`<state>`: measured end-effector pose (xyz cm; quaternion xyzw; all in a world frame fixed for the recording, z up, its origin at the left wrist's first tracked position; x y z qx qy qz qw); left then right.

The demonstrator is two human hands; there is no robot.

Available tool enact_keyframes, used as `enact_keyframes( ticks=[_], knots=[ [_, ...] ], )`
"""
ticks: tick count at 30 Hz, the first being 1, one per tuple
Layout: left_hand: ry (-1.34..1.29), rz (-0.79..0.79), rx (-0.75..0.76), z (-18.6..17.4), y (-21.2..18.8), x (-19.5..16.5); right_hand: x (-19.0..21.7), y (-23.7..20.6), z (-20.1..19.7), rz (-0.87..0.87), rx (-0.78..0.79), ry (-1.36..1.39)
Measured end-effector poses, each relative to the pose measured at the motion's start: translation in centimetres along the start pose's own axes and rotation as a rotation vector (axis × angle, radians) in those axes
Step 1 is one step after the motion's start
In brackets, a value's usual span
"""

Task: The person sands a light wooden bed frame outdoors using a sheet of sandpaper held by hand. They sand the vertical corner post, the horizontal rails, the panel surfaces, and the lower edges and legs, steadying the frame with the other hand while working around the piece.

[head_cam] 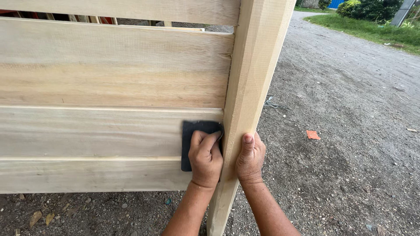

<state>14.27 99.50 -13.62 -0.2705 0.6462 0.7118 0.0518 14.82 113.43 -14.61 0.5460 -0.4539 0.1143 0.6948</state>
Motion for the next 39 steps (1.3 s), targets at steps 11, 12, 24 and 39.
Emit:
enact_keyframes(
  ticks=[11, 12, 24, 39],
  knots=[
    [0.003, -0.084, 0.006, -0.9, -2.0, -0.9, -0.5, 0.0, -0.1, 0.001, -0.008, -0.017],
    [-0.001, -0.104, 0.024, -0.9, -1.8, -1.0, -0.6, 0.0, -0.1, 0.006, -0.01, -0.036],
    [-0.005, 0.002, -0.057, 0.0, 1.9, -1.8, 0.2, 0.0, 0.1, -0.024, 0.006, 0.006],
    [-0.013, 0.014, -0.048, 0.0, 1.3, -0.8, -0.1, 0.0, 0.1, -0.015, -0.021, -0.044]
  ],
)
Point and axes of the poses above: each hand's wrist, its own y-axis towards the middle knuckle, its own z-axis out of the palm, x = y × z, the point moved 3 cm from there along y, towards the middle knuckle, and after that the axes turned 4 degrees about x, right-handed, at the moved point
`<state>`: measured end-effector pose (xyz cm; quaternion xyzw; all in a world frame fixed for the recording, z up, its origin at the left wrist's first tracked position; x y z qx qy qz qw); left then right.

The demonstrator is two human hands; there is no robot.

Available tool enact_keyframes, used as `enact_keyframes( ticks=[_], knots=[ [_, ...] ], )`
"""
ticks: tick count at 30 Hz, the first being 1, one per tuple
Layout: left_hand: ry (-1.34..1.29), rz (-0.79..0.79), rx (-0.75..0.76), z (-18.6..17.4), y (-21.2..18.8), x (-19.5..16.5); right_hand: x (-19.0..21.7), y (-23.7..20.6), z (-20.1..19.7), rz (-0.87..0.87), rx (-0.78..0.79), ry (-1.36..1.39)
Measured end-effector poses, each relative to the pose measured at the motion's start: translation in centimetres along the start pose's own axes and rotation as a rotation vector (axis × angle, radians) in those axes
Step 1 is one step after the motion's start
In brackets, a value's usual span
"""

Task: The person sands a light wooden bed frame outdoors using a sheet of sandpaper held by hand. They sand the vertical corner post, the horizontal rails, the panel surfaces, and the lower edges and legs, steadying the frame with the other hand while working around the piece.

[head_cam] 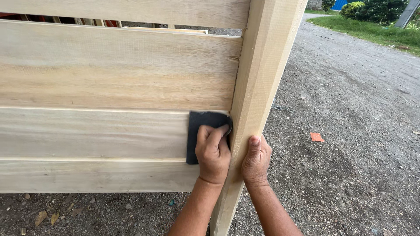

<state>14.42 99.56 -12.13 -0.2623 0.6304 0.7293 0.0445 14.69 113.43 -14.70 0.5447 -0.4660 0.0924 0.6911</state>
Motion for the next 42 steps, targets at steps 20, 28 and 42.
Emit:
enact_keyframes(
  ticks=[20, 28, 42],
  knots=[
    [0.033, -0.153, 0.152, -1.4, -3.4, 0.4, -0.5, -0.1, 0.1, 0.019, 0.001, 0.012],
    [-0.013, -0.018, 0.086, 0.2, -0.1, 1.6, -0.6, 0.1, 0.1, 0.01, 0.006, 0.047],
    [-0.06, -0.017, 0.051, 0.1, -0.4, 1.7, -0.8, 0.1, 0.1, 0.02, -0.002, 0.019]
  ],
)
Point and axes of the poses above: each hand's wrist, its own y-axis towards the middle knuckle, its own z-axis out of the palm, x = y × z, the point moved 3 cm from there along y, towards the middle knuckle, and after that the axes turned 4 degrees about x, right-handed, at the moved point
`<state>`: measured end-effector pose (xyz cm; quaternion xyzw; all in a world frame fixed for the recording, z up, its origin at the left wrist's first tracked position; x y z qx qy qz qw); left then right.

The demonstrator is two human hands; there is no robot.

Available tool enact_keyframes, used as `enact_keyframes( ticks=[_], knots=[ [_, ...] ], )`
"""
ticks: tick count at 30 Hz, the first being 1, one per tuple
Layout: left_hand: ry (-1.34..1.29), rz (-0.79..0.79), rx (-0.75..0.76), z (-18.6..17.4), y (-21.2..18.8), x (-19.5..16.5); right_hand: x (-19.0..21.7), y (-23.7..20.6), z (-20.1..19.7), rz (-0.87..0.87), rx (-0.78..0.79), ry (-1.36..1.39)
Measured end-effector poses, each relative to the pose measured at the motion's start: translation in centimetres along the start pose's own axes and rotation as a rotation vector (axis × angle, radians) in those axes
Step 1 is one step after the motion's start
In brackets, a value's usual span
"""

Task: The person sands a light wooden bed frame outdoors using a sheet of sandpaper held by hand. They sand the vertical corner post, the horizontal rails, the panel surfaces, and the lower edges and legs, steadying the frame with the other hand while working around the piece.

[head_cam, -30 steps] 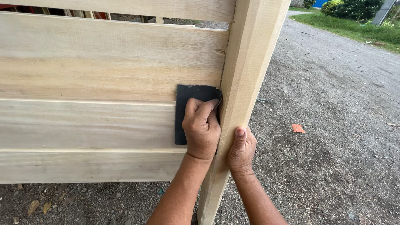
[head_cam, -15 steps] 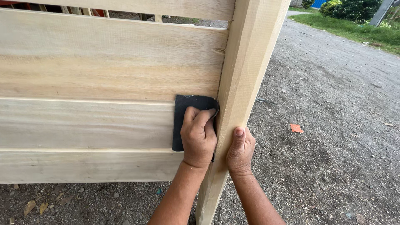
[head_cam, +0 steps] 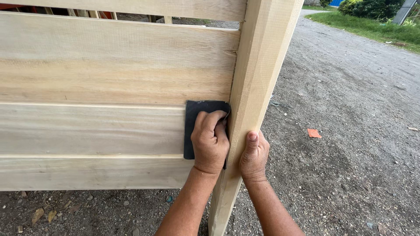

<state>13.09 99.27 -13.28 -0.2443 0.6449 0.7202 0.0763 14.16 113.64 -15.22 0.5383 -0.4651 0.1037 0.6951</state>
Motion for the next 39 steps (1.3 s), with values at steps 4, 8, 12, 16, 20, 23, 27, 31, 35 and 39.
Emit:
enact_keyframes(
  ticks=[4, 8, 12, 16, 20, 23, 27, 31, 35, 39],
  knots=[
    [0.026, -0.023, 0.028, -1.2, -1.0, -1.3, 0.0, 0.0, 0.0, 0.0, -0.004, -0.011],
    [0.014, -0.124, 0.075, -1.7, -2.5, -1.5, -0.1, -0.1, 0.1, 0.007, 0.013, 0.022],
    [-0.023, -0.046, -0.006, -1.0, -1.8, -0.4, -0.2, -0.1, -0.1, -0.01, -0.006, -0.016],
    [-0.026, -0.016, 0.005, -0.7, -1.6, 0.0, -0.2, 0.0, 0.0, -0.021, 0.005, 0.012],
    [0.018, -0.118, 0.027, -1.5, -2.8, -0.7, -0.3, 0.0, 0.0, 0.005, -0.013, -0.03],
    [0.011, -0.144, 0.018, -1.4, -2.6, -1.1, -0.2, 0.0, 0.0, -0.002, -0.003, -0.012],
    [-0.025, -0.05, -0.041, -0.2, -0.7, -0.7, -0.1, -0.1, -0.1, -0.006, 0.0, -0.009],
    [-0.04, -0.024, -0.068, 0.1, -0.5, -0.2, -0.2, -0.1, -0.1, -0.012, -0.004, -0.019],
    [-0.007, -0.12, -0.004, -1.1, -2.5, -0.5, -0.6, -0.1, -0.1, 0.001, -0.013, -0.003],
    [-0.02, -0.134, -0.012, -1.5, -2.4, -1.2, -0.8, -0.1, -0.2, 0.02, -0.019, -0.046]
  ],
)
Point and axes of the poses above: each hand's wrist, its own y-axis towards the middle knuckle, its own z-axis out of the palm, x = y × z, the point moved 3 cm from there along y, towards the middle knuckle, and after that the axes turned 4 degrees about x, right-handed, at the moved point
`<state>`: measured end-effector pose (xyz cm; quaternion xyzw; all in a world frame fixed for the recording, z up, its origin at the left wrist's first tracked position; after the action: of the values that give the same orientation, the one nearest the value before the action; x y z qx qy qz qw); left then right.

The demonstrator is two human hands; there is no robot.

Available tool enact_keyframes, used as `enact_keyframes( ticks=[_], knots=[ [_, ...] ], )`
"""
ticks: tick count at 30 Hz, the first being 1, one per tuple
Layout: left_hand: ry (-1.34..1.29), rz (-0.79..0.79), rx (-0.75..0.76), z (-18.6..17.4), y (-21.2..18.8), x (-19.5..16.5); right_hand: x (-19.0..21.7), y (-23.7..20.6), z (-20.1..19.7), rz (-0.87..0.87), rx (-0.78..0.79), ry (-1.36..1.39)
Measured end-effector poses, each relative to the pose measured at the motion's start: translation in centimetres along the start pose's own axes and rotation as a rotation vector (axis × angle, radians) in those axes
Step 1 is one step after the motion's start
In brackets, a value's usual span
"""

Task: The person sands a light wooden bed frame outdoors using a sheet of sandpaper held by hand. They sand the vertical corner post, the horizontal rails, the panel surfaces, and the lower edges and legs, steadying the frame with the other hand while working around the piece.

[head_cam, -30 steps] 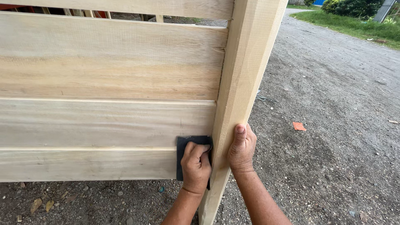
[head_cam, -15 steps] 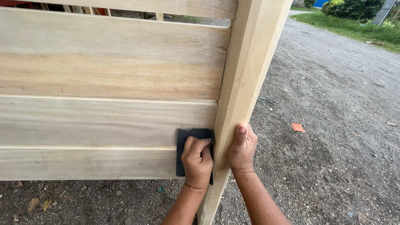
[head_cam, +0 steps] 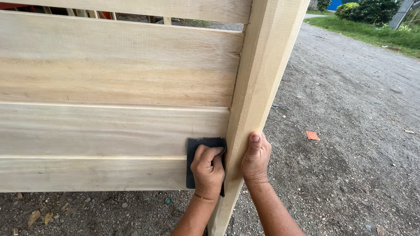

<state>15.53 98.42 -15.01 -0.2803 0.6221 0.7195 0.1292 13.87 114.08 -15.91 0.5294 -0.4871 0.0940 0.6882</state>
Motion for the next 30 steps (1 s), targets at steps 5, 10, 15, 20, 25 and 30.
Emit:
enact_keyframes(
  ticks=[5, 10, 15, 20, 25, 30],
  knots=[
    [-0.036, 0.1, -0.038, 1.2, 2.9, -0.3, 0.2, 0.0, 0.0, -0.013, -0.004, 0.042],
    [0.011, 0.043, 0.011, 0.8, 1.3, 0.5, 0.5, 0.0, 0.2, -0.002, -0.002, 0.018],
    [0.115, -0.041, 0.104, -0.3, -2.6, 1.5, 0.5, -0.2, 0.1, 0.007, 0.009, 0.037],
    [0.159, -0.04, 0.198, 0.0, -3.1, 1.4, 0.9, -0.1, 0.1, 0.021, 0.012, 0.01],
    [0.242, -0.057, 0.272, 0.6, -1.8, 0.8, 1.4, 0.0, 0.2, -0.008, 0.014, 0.04],
    [0.228, -0.182, 0.204, 0.3, -1.2, 1.5, 1.1, -0.2, 0.1, 0.013, 0.02, 0.077]
  ],
)
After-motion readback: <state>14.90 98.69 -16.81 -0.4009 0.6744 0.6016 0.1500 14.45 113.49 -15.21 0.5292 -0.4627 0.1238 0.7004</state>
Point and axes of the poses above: each hand's wrist, its own y-axis towards the middle knuckle, its own z-axis out of the palm, x = y × z, the point moved 3 cm from there along y, towards the middle knuckle, and after that the axes turned 4 degrees about x, right-handed, at the moved point
